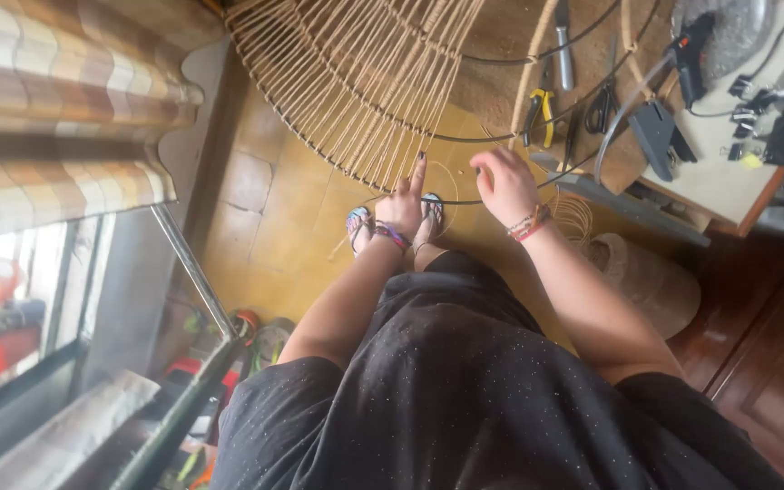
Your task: Weaving wicker strands onto a metal frame to create the seat and back of a chair.
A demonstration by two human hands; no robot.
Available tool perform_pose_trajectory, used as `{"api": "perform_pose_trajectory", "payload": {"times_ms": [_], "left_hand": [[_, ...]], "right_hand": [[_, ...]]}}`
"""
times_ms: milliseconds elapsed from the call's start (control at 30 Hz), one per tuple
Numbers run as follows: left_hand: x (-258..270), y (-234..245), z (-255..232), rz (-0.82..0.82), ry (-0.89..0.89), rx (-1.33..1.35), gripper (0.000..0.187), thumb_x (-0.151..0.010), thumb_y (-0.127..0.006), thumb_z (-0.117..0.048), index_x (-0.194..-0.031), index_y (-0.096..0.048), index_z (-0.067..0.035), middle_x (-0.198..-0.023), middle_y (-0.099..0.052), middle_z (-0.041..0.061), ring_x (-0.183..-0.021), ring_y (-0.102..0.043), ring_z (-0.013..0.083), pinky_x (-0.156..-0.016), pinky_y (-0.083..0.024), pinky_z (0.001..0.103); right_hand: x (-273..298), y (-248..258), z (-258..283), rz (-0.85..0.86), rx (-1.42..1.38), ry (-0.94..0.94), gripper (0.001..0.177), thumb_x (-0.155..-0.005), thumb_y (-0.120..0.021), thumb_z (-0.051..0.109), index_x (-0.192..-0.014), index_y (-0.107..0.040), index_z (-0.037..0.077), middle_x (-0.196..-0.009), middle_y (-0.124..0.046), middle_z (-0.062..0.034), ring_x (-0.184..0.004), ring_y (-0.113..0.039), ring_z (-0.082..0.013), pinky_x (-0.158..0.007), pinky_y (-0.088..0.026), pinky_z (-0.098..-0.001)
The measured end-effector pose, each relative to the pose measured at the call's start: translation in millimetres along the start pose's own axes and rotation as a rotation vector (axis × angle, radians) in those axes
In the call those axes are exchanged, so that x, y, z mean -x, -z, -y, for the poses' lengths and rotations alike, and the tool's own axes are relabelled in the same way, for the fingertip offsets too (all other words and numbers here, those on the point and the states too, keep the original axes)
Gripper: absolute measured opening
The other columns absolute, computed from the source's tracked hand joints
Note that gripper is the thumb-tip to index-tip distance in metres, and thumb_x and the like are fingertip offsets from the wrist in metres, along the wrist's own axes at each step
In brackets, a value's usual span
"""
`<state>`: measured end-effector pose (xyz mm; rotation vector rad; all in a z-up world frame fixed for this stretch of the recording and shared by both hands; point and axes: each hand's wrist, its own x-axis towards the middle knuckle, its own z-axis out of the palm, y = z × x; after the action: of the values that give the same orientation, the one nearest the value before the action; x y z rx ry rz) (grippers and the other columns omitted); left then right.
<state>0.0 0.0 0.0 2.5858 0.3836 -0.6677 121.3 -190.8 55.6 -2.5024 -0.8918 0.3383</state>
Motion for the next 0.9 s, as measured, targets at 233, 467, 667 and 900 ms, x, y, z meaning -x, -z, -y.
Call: {"api": "perform_pose_trajectory", "payload": {"times_ms": [233,467,667,900], "left_hand": [[19,38,-40,0.071,0.115,0.034,0.082,-0.097,-0.046,-0.012,-0.165,-0.003,-0.024,-0.118,-0.065,0.009,-0.090,-0.076,0.0314,-0.077,-0.063,0.048],[6,22,-40,0.057,0.125,0.003,0.077,-0.097,-0.039,-0.009,-0.165,-0.002,-0.014,-0.116,-0.063,0.011,-0.094,-0.075,0.0324,-0.078,-0.061,0.049],[-19,-6,-60,0.041,0.160,-0.010,0.076,-0.096,-0.035,-0.008,-0.163,0.001,-0.003,-0.107,-0.064,0.011,-0.090,-0.075,0.0287,-0.075,-0.059,0.049],[-87,-44,-84,-0.068,0.146,0.014,0.046,-0.098,-0.040,-0.023,-0.129,-0.059,0.005,-0.092,-0.065,0.009,-0.086,-0.075,0.0296,-0.066,-0.061,0.046]], "right_hand": [[-51,-11,-4,-0.063,-0.005,0.191,0.023,-0.096,-0.062,0.002,-0.115,-0.070,0.012,-0.105,-0.066,-0.0024,-0.108,-0.063,-0.0220,-0.099,-0.050,-0.0364],[-76,-47,-16,0.001,-0.062,0.195,0.024,-0.092,-0.070,0.012,-0.115,-0.069,0.016,-0.102,-0.069,-0.0019,-0.097,-0.069,-0.0215,-0.088,-0.055,-0.0364],[-89,-81,-33,0.100,-0.046,0.079,0.015,-0.094,-0.069,0.026,-0.105,-0.070,0.015,-0.090,-0.074,-0.0067,-0.089,-0.073,-0.0288,-0.083,-0.058,-0.0428],[-126,-68,-31,0.412,-0.346,-0.365,0.027,-0.091,-0.058,0.025,-0.106,-0.074,0.010,-0.073,-0.074,-0.0055,-0.075,-0.075,-0.0184,-0.062,-0.056,-0.0319]]}}
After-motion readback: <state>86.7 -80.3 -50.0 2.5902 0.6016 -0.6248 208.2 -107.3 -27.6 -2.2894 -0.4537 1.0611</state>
